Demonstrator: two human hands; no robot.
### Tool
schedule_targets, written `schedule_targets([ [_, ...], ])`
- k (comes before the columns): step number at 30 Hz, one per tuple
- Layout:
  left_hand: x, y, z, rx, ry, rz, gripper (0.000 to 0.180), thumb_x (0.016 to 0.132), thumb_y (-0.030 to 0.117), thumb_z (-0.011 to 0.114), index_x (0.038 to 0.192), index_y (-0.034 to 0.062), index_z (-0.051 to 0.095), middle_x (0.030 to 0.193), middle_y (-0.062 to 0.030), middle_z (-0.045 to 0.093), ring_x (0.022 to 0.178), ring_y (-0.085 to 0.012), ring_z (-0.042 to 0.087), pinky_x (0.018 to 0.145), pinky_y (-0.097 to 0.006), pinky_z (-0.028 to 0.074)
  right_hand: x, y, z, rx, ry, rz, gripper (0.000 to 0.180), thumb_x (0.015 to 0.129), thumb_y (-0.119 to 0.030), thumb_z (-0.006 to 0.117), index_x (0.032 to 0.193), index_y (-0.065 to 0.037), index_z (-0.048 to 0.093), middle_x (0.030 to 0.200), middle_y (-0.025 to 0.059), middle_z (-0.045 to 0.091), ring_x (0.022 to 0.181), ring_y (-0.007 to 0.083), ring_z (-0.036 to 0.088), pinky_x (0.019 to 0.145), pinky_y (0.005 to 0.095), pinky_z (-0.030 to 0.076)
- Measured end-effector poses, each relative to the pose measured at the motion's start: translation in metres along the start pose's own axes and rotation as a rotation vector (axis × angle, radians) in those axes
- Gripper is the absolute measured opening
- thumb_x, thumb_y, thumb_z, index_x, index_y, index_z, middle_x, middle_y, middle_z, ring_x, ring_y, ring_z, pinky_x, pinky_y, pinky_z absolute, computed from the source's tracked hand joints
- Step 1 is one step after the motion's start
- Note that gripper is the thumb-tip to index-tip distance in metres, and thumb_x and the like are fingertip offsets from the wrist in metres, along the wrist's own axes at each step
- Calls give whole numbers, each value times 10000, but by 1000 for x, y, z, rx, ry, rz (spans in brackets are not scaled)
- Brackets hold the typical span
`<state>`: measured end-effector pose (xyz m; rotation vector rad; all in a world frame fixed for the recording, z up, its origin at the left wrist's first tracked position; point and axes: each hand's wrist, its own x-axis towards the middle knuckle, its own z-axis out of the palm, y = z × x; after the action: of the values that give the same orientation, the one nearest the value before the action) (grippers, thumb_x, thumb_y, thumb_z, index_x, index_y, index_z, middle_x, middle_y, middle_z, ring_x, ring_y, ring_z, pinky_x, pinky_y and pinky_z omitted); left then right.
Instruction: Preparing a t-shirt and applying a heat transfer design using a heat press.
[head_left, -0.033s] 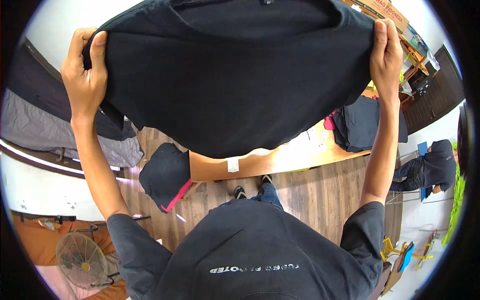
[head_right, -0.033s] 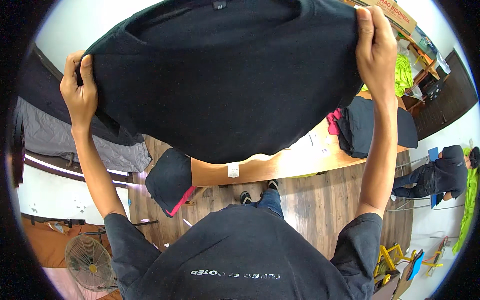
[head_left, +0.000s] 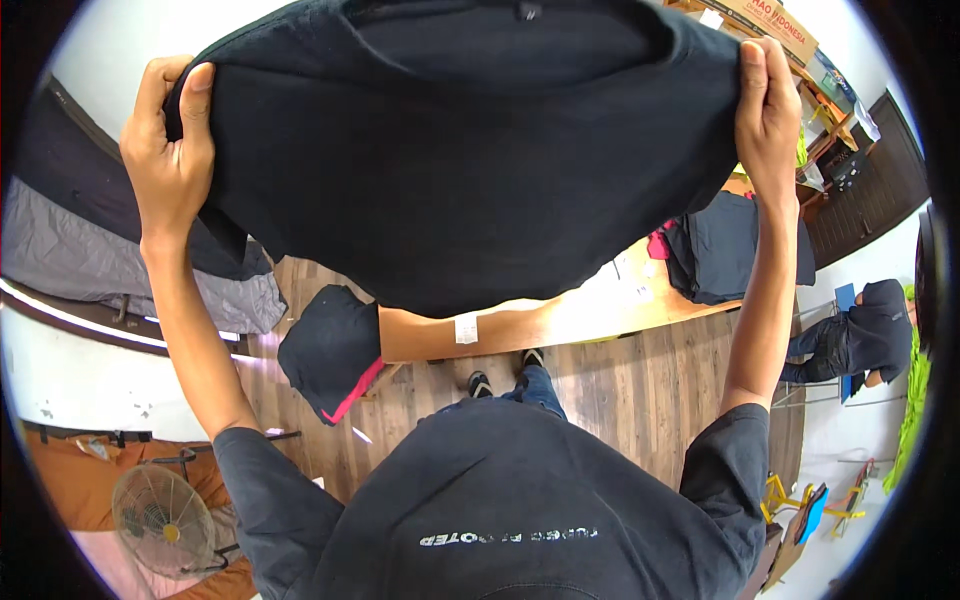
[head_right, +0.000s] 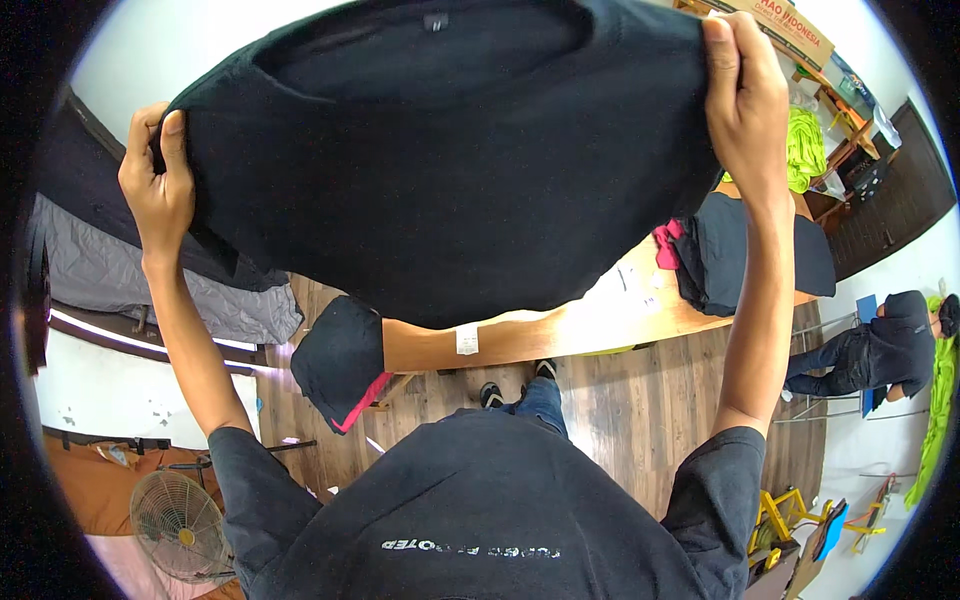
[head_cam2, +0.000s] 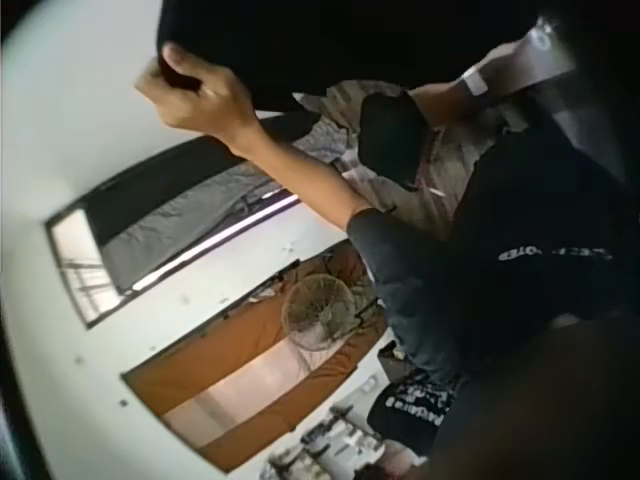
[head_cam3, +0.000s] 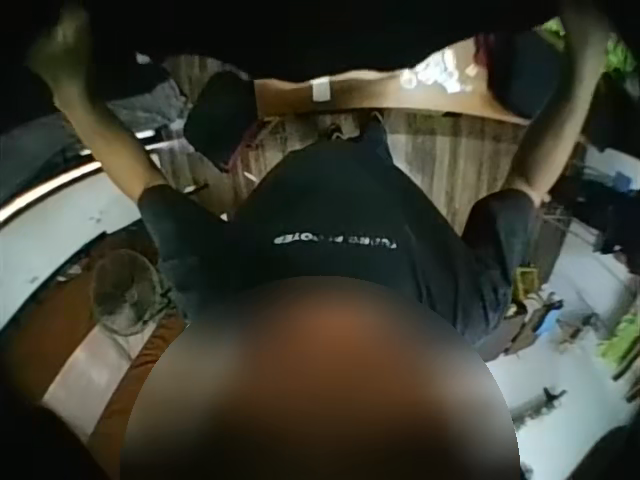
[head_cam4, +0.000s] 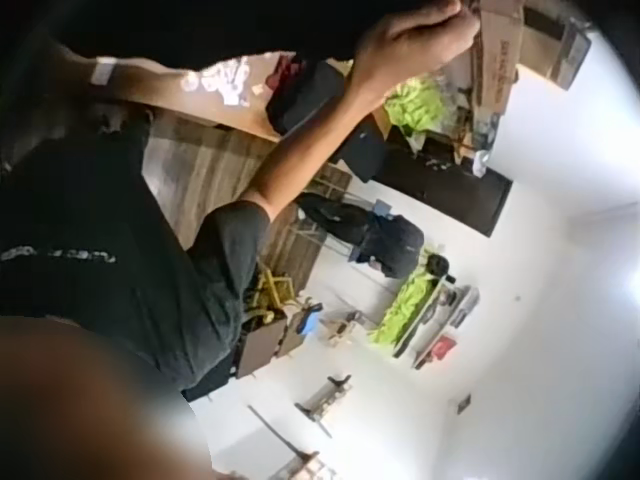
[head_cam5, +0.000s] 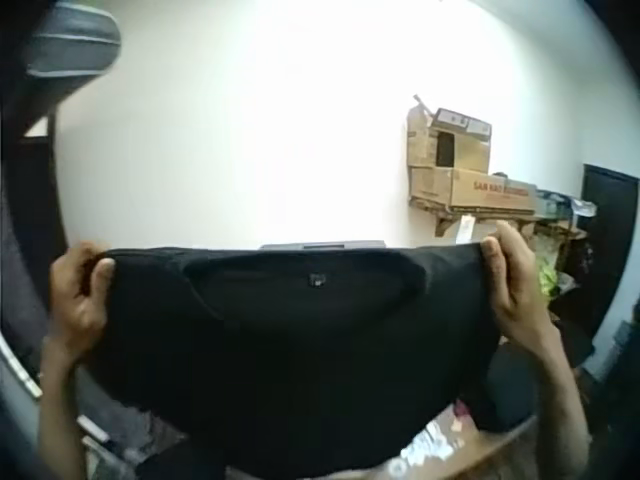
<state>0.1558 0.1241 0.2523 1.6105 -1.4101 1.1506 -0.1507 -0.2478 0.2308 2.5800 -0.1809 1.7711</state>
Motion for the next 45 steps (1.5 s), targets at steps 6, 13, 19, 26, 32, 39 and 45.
schedule_targets([
  [6,-22,18,-35,-220,-187,-193,171,1038,114,545,923,-12,542,793,12,454,733,-68,387,665,-212,332,-17,-20,-15,143,-75,97,237,1075,-216,497,993,-4,564,770,26,467,730,98,438,664,238,379],
  [13,-129,29,-124,-530,-594,-454,517,925,492,661,828,-11,588,774,-97,590,683,-185,536,632,-331,422,-81,-75,-104,544,-655,334,201,917,-118,596,776,-24,486,711,47,460,636,176,433,580,310,344],
  [19,-162,55,-132,-955,-589,-370,489,947,449,669,777,4,560,524,-48,458,429,-165,456,420,-313,302,-101,-88,-127,955,-992,262,224,951,-173,660,856,18,596,755,140,607,637,287,566,579,367,444],
  [26,-163,79,-113,-724,-695,-615,311,957,302,668,889,0,659,736,-99,631,618,-201,554,573,-305,413,-110,-90,-120,916,-958,401,166,946,-131,628,883,19,662,798,138,682,626,237,584,562,335,432],
  [32,-178,106,-79,-473,-528,-742,170,986,137,546,932,-23,569,913,-109,508,819,-198,486,746,-298,392,-131,-107,-98,609,-624,549,87,917,-64,607,893,15,636,844,122,615,785,215,542,740,335,433],
  [39,-191,131,-39,-296,-338,-673,154,936,98,474,892,-40,526,878,-128,448,789,-246,451,750,-333,384,-164,-119,-81,511,-490,714,111,1005,-44,476,996,13,571,914,92,506,880,173,480,810,297,390],
  [45,-210,129,-39,-444,-502,-776,162,928,105,471,876,-44,511,819,-170,466,738,-271,477,685,-354,387,-180,-127,-82,537,-506,786,129,974,-54,473,858,-14,513,796,46,426,734,134,383,692,282,318],
])
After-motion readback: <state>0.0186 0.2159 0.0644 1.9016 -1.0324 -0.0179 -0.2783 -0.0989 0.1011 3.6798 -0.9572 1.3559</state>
